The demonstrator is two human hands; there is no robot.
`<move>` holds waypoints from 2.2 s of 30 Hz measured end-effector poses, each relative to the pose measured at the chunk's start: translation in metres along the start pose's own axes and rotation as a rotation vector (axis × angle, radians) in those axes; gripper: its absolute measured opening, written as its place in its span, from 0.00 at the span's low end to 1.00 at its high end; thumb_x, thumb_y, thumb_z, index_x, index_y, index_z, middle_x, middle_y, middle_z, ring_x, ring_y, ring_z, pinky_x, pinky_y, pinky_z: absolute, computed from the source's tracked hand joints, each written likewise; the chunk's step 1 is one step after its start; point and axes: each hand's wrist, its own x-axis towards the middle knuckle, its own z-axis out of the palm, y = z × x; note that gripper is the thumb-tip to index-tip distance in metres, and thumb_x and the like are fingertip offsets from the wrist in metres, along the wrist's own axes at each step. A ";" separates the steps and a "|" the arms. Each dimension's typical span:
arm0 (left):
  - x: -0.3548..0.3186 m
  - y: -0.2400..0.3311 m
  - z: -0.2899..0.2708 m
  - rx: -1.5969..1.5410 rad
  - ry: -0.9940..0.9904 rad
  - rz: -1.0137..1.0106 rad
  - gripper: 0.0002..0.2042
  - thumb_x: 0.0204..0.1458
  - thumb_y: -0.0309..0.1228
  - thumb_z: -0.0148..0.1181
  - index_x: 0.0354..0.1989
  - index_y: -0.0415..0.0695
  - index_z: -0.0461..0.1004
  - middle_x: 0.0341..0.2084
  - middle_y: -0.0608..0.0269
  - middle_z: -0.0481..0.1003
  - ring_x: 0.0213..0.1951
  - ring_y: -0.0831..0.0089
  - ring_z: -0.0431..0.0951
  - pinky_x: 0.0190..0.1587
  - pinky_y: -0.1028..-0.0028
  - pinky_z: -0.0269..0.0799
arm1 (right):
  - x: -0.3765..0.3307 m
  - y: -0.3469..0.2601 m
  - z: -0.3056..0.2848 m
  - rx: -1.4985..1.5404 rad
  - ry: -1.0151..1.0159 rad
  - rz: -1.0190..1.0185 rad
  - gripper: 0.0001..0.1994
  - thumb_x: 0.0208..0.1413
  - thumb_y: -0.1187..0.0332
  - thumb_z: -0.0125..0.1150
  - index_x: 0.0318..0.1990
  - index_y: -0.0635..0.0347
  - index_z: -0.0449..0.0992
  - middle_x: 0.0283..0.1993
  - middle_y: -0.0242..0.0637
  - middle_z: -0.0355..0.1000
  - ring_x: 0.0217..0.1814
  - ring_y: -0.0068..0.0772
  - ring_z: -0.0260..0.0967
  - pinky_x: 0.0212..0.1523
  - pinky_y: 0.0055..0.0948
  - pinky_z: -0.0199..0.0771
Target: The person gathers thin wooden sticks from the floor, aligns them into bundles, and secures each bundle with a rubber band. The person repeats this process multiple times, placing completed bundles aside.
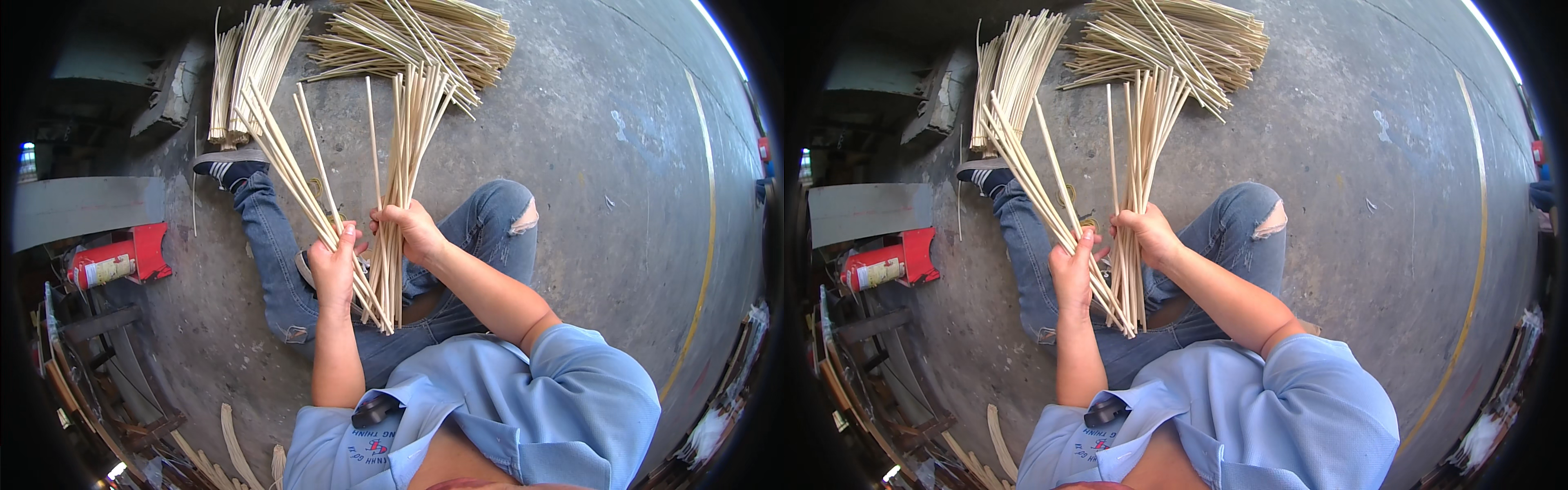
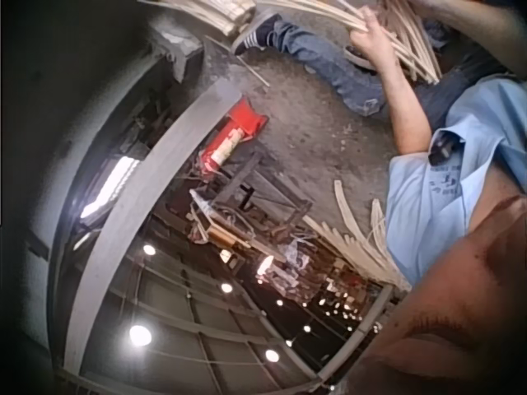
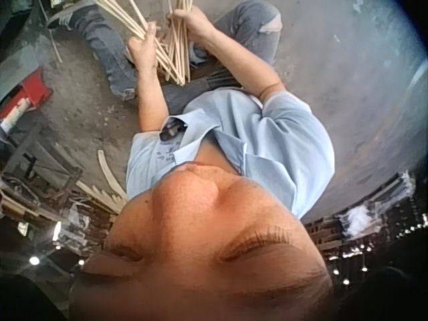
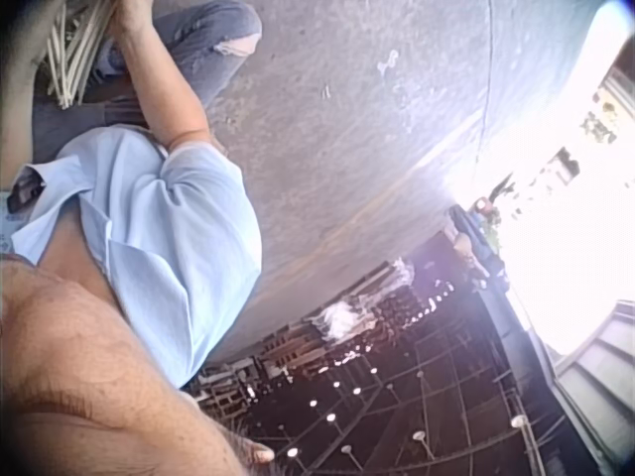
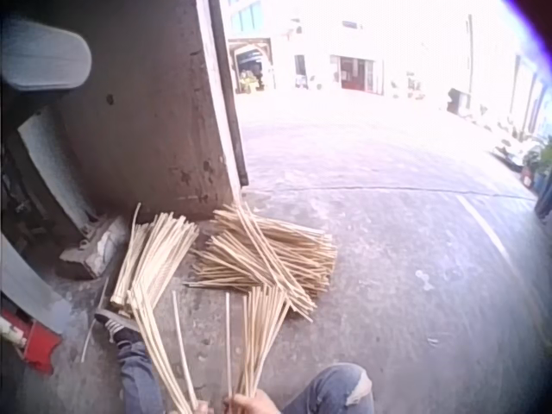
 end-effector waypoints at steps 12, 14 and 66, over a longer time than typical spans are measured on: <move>-0.009 0.014 0.001 -0.124 -0.263 -0.043 0.19 0.74 0.45 0.48 0.57 0.40 0.66 0.21 0.71 0.65 0.17 0.86 0.64 0.18 0.83 0.61 | 0.002 -0.005 -0.002 0.060 -0.223 0.081 0.14 0.56 0.72 0.66 0.48 0.66 0.75 0.37 0.38 0.75 0.36 0.31 0.74 0.43 0.33 0.79; -0.010 0.015 0.003 -0.078 -0.225 -0.032 0.18 0.74 0.44 0.48 0.55 0.40 0.70 0.21 0.71 0.66 0.16 0.86 0.64 0.17 0.83 0.61 | -0.001 -0.008 0.004 0.044 -0.188 0.106 0.14 0.56 0.72 0.66 0.48 0.66 0.75 0.38 0.39 0.75 0.37 0.31 0.75 0.43 0.33 0.79; -0.007 0.009 -0.014 0.186 -0.088 -0.091 0.20 0.71 0.44 0.55 0.50 0.35 0.78 0.20 0.70 0.72 0.19 0.83 0.70 0.20 0.80 0.68 | 0.005 -0.014 -0.014 0.004 -0.030 0.013 0.11 0.54 0.72 0.69 0.43 0.64 0.75 0.35 0.39 0.76 0.34 0.32 0.78 0.37 0.32 0.82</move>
